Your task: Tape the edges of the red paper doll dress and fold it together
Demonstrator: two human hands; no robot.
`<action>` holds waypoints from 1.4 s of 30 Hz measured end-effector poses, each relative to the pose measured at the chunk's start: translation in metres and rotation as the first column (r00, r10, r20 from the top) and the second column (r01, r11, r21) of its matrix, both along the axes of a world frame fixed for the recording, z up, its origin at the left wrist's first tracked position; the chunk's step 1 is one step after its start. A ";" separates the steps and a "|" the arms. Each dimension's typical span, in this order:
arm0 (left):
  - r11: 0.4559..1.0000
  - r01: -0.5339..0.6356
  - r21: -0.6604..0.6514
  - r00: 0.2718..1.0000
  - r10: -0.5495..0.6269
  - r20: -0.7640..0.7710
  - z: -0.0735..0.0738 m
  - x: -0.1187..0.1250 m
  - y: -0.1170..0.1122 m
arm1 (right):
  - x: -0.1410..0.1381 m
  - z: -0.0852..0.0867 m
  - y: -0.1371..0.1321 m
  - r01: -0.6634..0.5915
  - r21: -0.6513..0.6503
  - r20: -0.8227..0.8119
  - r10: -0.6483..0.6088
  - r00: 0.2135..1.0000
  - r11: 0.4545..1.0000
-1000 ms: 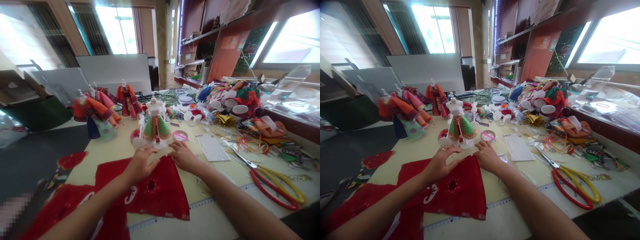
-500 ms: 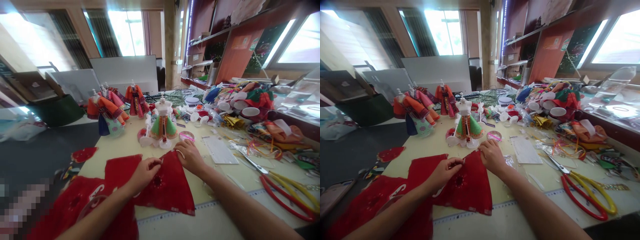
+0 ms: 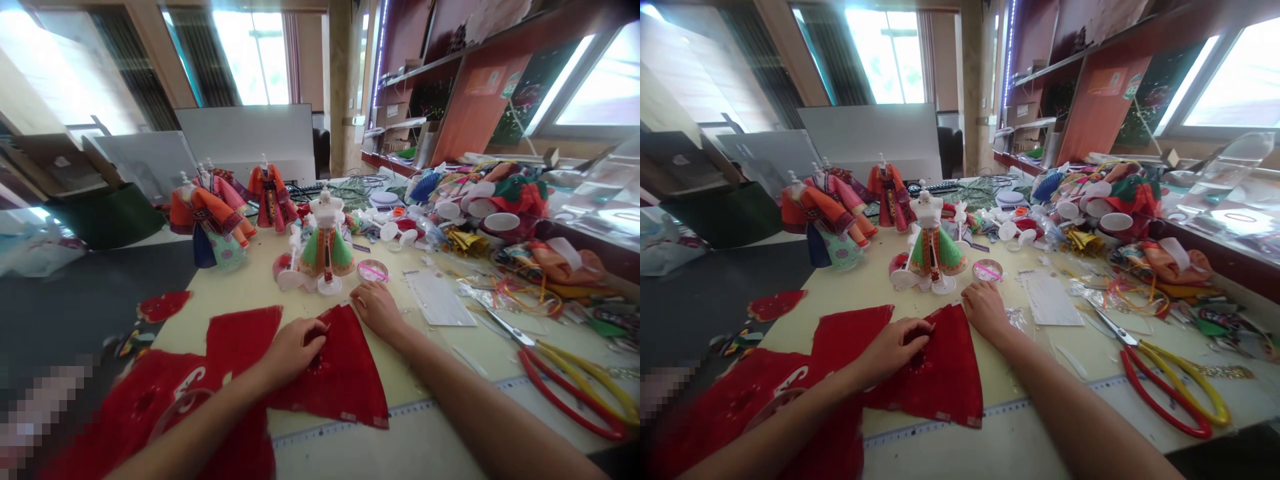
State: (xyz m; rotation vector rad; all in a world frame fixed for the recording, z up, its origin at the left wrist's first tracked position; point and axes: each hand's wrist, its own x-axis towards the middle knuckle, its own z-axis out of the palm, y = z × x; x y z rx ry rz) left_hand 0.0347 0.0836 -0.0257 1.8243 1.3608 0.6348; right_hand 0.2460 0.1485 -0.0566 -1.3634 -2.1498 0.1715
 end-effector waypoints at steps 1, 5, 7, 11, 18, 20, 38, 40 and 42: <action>1.000 -0.003 -0.010 1.000 0.003 0.012 0.000 0.000 0.000 | 0.000 0.000 0.001 0.006 -0.012 -0.024 -0.006 1.000 1.000; 0.997 -0.020 -0.068 0.994 0.027 0.108 0.000 0.000 0.000 | -0.002 0.007 -0.004 -0.006 -0.059 -0.172 -0.004 0.985 0.998; 0.995 -0.024 -0.093 0.985 0.040 0.170 0.000 0.001 -0.001 | -0.005 0.013 -0.011 -0.063 -0.102 -0.266 0.034 0.963 0.993; 0.969 -0.023 -0.245 0.886 0.133 0.444 0.002 0.002 -0.006 | -0.015 0.027 -0.029 -0.217 -0.249 -0.483 0.073 0.872 0.944; 0.937 0.067 -0.342 0.773 0.168 0.612 0.007 0.006 -0.014 | -0.025 0.034 -0.047 -0.515 -0.529 -0.791 -0.173 0.586 0.675; 0.953 0.068 -0.295 0.801 0.124 0.586 0.004 0.006 -0.014 | -0.025 0.033 -0.048 -0.576 -0.544 -0.823 -0.257 0.506 0.610; 0.997 0.078 0.013 0.949 -0.078 0.304 -0.002 0.009 -0.017 | -0.032 0.027 -0.048 -0.677 -0.492 -0.857 -0.439 0.269 0.547; 0.997 0.056 0.061 0.972 -0.068 0.227 0.000 0.009 -0.018 | -0.031 0.029 -0.049 -0.625 -0.498 -0.864 -0.410 0.294 0.601; 0.994 0.014 0.111 0.992 -0.028 0.126 0.002 0.008 -0.019 | -0.029 0.031 -0.048 -0.554 -0.499 -0.867 -0.367 0.338 0.667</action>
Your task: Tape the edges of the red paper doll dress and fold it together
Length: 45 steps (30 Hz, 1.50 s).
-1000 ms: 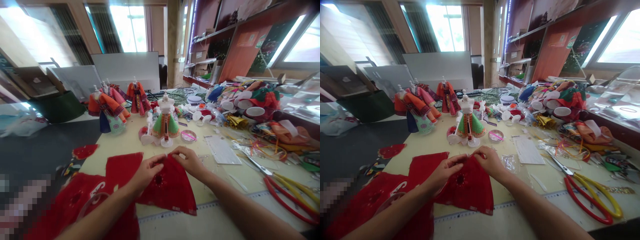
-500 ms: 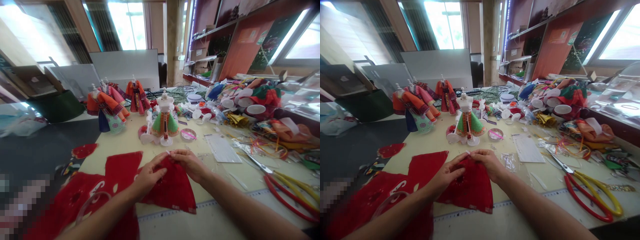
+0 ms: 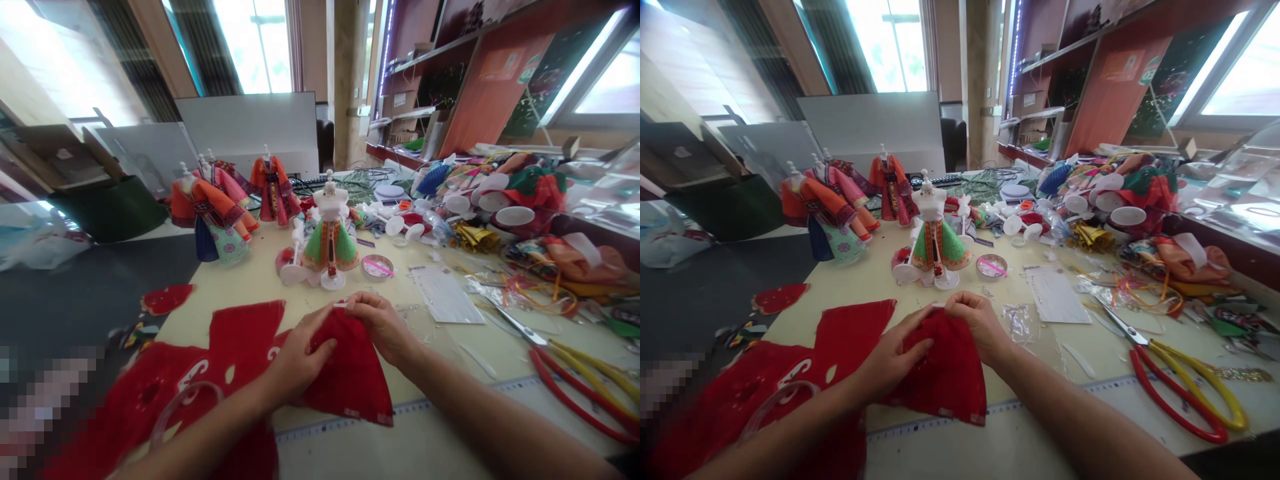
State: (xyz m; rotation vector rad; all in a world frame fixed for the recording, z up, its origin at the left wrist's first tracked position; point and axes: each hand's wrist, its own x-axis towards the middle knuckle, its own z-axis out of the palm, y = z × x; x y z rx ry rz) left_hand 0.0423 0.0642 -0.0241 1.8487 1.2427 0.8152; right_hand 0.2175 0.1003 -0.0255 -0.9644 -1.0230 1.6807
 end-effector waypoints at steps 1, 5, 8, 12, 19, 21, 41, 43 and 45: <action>0.999 -0.015 0.035 0.998 0.018 -0.063 0.000 -0.001 0.000 | 0.002 0.000 0.002 0.023 0.042 0.047 -0.025 0.999 0.999; 0.962 0.074 0.263 0.930 0.028 -0.366 0.000 -0.008 0.001 | 0.009 -0.003 0.012 0.021 0.218 0.264 -0.079 0.961 0.976; 0.895 0.203 0.397 0.845 0.045 -0.533 -0.002 -0.010 0.002 | 0.011 -0.008 0.020 -0.048 0.299 0.413 -0.084 0.907 0.953; 0.852 0.327 0.410 0.734 0.044 -0.678 -0.007 -0.007 0.004 | 0.010 -0.007 0.029 -0.169 0.337 0.573 -0.060 0.817 0.926; 0.854 0.367 0.370 0.689 0.018 -0.725 -0.012 -0.007 0.007 | -0.002 0.000 0.052 -0.399 0.305 0.779 0.015 0.627 0.864; 0.854 0.366 0.369 0.692 0.015 -0.722 -0.012 -0.009 0.008 | -0.006 -0.002 0.058 -0.441 0.283 0.816 0.028 0.577 0.852; 0.857 0.383 0.344 0.695 -0.021 -0.719 -0.010 -0.012 0.009 | -0.017 -0.007 0.053 -0.442 0.290 0.917 -0.114 0.383 0.849; 0.859 0.382 0.341 0.697 -0.025 -0.717 -0.010 -0.012 0.009 | -0.018 -0.007 0.052 -0.439 0.294 0.919 -0.125 0.374 0.849; 0.860 0.381 0.341 0.698 -0.026 -0.715 -0.009 -0.013 0.010 | -0.018 -0.008 0.052 -0.436 0.301 0.920 -0.138 0.367 0.849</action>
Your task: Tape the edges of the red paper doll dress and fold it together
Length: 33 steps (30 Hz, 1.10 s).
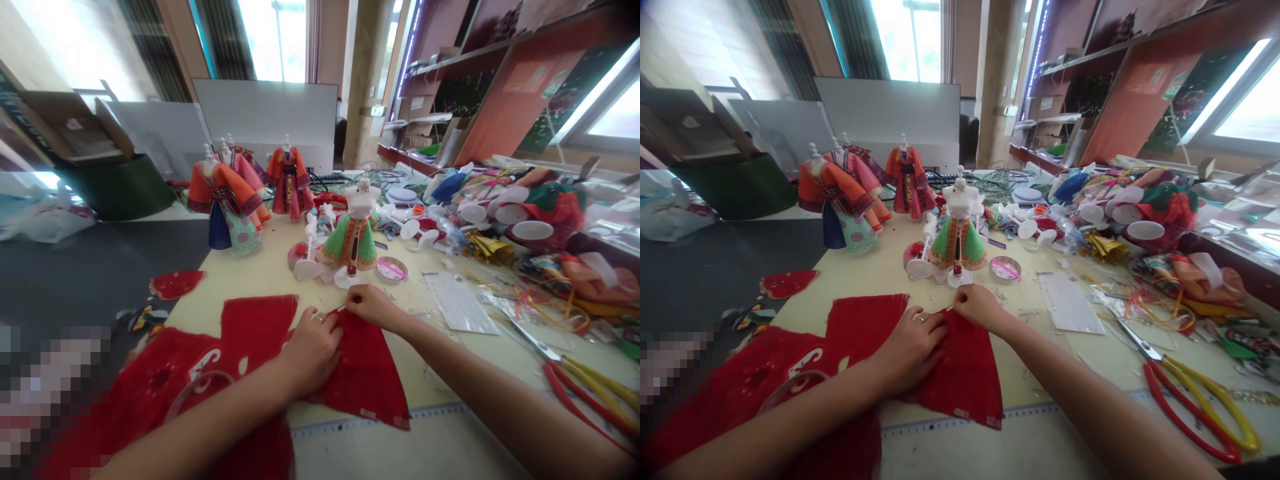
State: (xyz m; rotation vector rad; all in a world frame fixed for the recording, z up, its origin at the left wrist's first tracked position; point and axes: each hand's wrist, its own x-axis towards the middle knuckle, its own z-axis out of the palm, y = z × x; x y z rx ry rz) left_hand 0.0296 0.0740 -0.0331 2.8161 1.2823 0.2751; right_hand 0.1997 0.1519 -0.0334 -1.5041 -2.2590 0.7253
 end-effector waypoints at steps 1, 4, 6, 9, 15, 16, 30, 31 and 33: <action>1.000 0.000 -0.001 1.000 0.000 0.001 0.000 0.000 0.000 | 0.000 0.000 0.000 0.003 0.006 0.003 -0.003 1.000 1.000; 1.000 0.001 -0.008 1.000 -0.001 0.009 0.002 0.000 0.000 | -0.001 -0.002 0.000 0.010 0.022 0.014 -0.011 1.000 1.000; 1.000 0.001 -0.010 1.000 -0.001 0.011 0.003 0.001 -0.001 | -0.001 -0.002 0.000 0.013 0.030 0.022 -0.013 1.000 0.999; 1.000 -0.008 -0.010 1.000 0.008 -0.004 0.004 0.003 -0.002 | -0.002 -0.003 0.000 0.014 0.036 0.033 -0.015 0.999 0.999; 1.000 -0.022 -0.001 0.999 0.022 -0.039 0.004 0.006 -0.002 | -0.002 -0.004 0.000 0.021 0.048 0.066 -0.024 0.998 0.999; 1.000 -0.023 0.000 0.999 0.023 -0.040 0.004 0.007 -0.002 | -0.003 -0.004 -0.001 0.022 0.051 0.075 -0.026 0.997 0.998; 1.000 -0.017 0.017 0.999 0.018 -0.031 0.002 0.005 0.004 | -0.011 0.009 -0.006 0.049 0.069 0.354 -0.070 0.933 0.996; 1.000 -0.016 0.017 0.999 0.016 -0.030 0.002 0.005 0.004 | -0.011 0.010 -0.006 0.040 0.066 0.379 -0.062 0.923 0.997; 1.000 -0.014 0.018 1.000 0.014 -0.028 0.003 0.005 0.004 | -0.012 0.011 -0.005 0.021 0.051 0.428 -0.041 0.903 0.998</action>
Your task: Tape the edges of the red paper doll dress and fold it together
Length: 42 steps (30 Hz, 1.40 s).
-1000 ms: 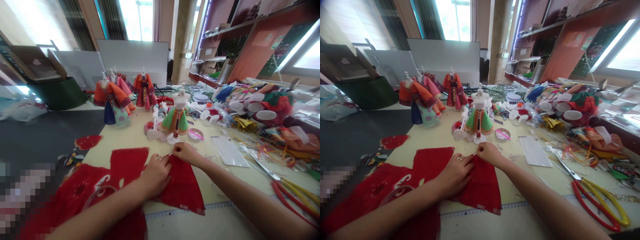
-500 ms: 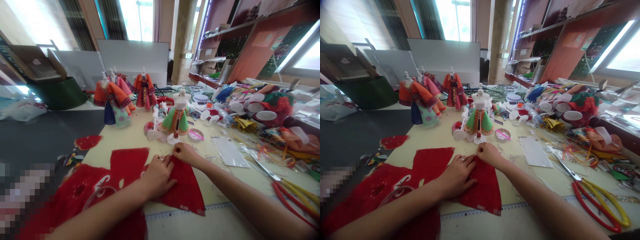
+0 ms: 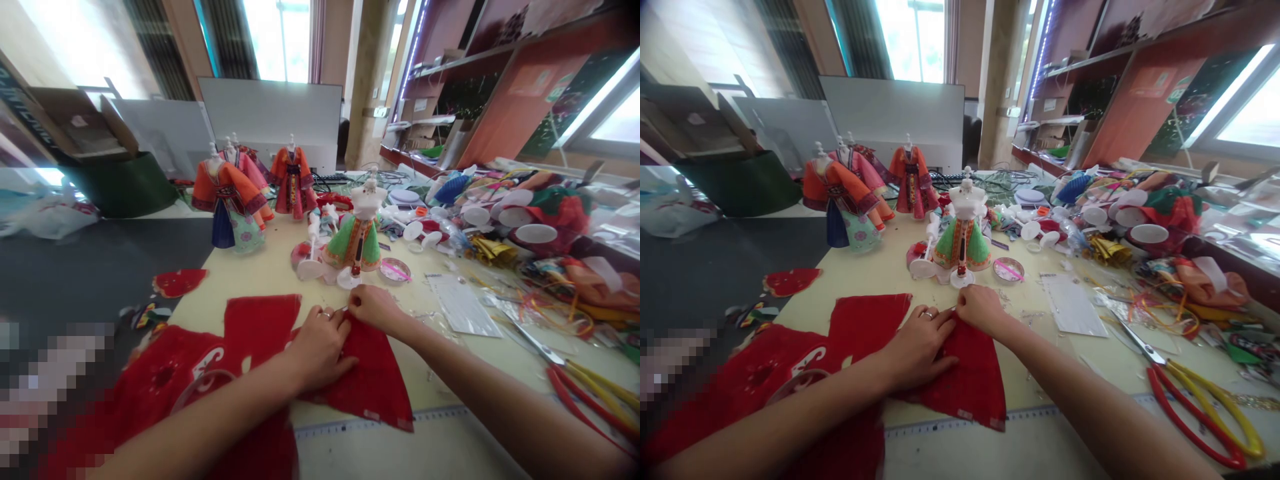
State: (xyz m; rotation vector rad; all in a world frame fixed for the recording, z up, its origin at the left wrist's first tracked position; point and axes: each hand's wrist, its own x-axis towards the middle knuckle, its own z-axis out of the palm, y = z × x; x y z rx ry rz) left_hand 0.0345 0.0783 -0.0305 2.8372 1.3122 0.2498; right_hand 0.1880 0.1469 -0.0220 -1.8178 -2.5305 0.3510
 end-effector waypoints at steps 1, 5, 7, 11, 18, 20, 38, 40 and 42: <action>1.000 0.001 0.001 1.000 -0.001 0.001 0.000 0.000 0.000 | 0.000 0.001 0.000 -0.008 -0.010 0.026 0.008 1.000 1.000; 1.000 0.011 0.003 1.000 -0.011 0.002 0.000 0.000 0.002 | -0.003 0.004 0.002 -0.028 -0.051 0.119 0.034 0.992 0.998; 1.000 0.012 0.008 1.000 -0.012 0.007 0.001 0.000 0.003 | -0.006 0.005 0.004 -0.035 -0.070 0.154 0.046 0.987 0.997; 1.000 0.018 -0.001 1.000 -0.018 0.012 0.002 -0.001 0.004 | -0.009 0.007 0.010 -0.051 -0.104 0.193 0.071 0.979 0.993; 1.000 0.030 -0.004 0.999 -0.030 0.024 0.004 -0.003 0.005 | 0.001 0.014 0.020 -0.066 -0.126 0.185 0.089 0.979 0.990; 0.999 0.032 -0.003 0.999 -0.031 0.030 0.004 -0.004 0.006 | 0.004 0.016 0.022 -0.076 -0.138 0.176 0.100 0.979 0.987; 0.998 0.039 -0.041 0.997 -0.037 0.063 0.006 -0.004 0.007 | 0.029 0.013 0.033 -0.065 -0.032 0.037 0.066 0.997 0.997; 0.998 0.040 -0.048 0.997 -0.037 0.072 0.007 -0.006 0.008 | 0.032 0.012 0.023 -0.081 0.032 0.017 0.080 0.997 0.996; 0.998 0.039 -0.053 0.996 -0.035 0.080 0.008 -0.006 0.008 | 0.031 0.010 0.010 -0.152 0.085 -0.007 0.153 0.988 0.985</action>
